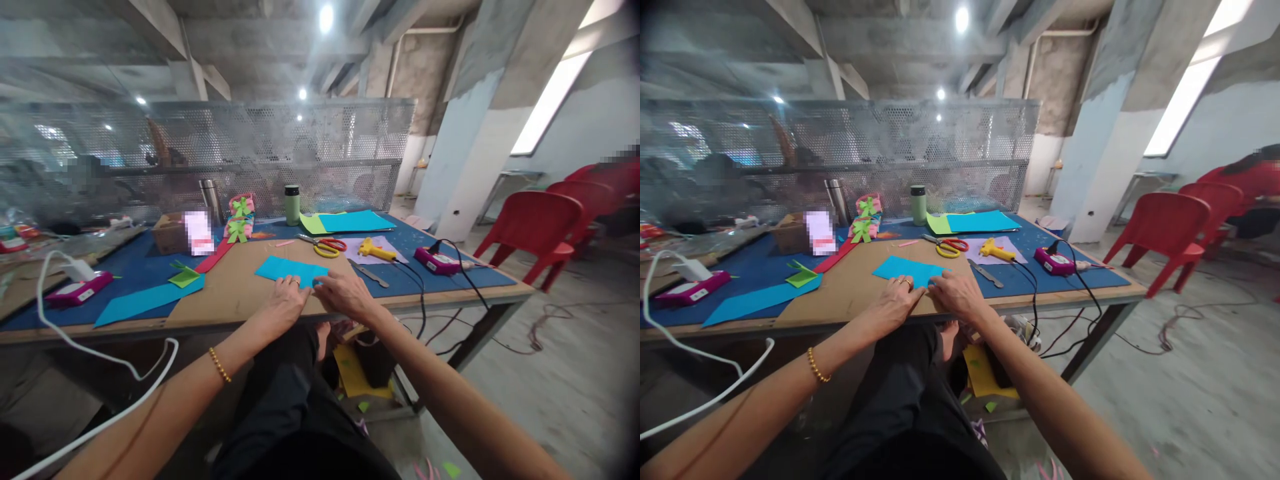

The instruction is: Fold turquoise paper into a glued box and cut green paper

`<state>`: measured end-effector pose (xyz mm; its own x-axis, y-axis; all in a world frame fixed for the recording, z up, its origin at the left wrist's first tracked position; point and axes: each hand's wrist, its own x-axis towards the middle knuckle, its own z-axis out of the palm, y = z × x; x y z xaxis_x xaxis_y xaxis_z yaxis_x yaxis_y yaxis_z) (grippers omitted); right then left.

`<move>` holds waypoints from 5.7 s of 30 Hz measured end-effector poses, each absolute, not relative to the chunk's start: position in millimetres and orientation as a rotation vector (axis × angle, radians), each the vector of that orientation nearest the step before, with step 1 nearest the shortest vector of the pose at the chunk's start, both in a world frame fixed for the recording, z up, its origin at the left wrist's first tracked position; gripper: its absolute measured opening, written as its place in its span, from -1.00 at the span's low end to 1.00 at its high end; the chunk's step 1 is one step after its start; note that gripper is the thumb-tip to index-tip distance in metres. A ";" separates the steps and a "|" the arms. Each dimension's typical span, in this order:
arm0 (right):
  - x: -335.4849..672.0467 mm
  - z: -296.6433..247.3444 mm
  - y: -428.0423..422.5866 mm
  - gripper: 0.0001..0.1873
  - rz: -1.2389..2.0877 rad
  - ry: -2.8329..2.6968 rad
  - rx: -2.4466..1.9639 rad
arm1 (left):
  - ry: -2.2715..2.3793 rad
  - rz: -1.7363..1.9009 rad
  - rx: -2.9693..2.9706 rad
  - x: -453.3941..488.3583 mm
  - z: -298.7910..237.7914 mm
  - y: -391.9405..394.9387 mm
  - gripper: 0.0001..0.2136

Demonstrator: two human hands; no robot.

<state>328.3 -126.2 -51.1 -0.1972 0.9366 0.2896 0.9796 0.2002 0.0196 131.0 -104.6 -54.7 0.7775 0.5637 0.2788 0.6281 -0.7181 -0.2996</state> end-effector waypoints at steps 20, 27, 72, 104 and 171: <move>310.8 -59.5 -145.7 -0.54 -0.668 -2.325 -1.721 | -0.951 -0.336 -2.609 130.4 -63.5 -99.5 -0.71; 305.2 -72.2 -152.6 -0.53 -0.526 -2.339 -1.646 | -0.931 -0.336 -2.704 128.8 -57.4 -98.8 -0.73; 280.8 -105.9 -146.0 -0.87 -0.496 -2.143 -1.004 | -0.764 -1.008 -2.715 68.8 -80.1 -114.2 -0.82; 281.9 -109.1 -147.2 -0.74 -0.474 -2.127 -0.941 | -1.576 -0.618 -2.705 95.5 -61.1 -88.3 -0.87; 277.3 -103.6 -147.8 -0.76 -0.480 -2.145 -1.006 | -1.727 -0.611 -2.665 103.0 -55.0 -96.0 -0.88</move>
<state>277.3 -147.8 -103.6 -0.4461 0.5144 0.7324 0.7775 0.6281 0.0324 103.0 -96.0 -55.0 0.3595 0.8957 0.2615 0.8608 -0.4266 0.2777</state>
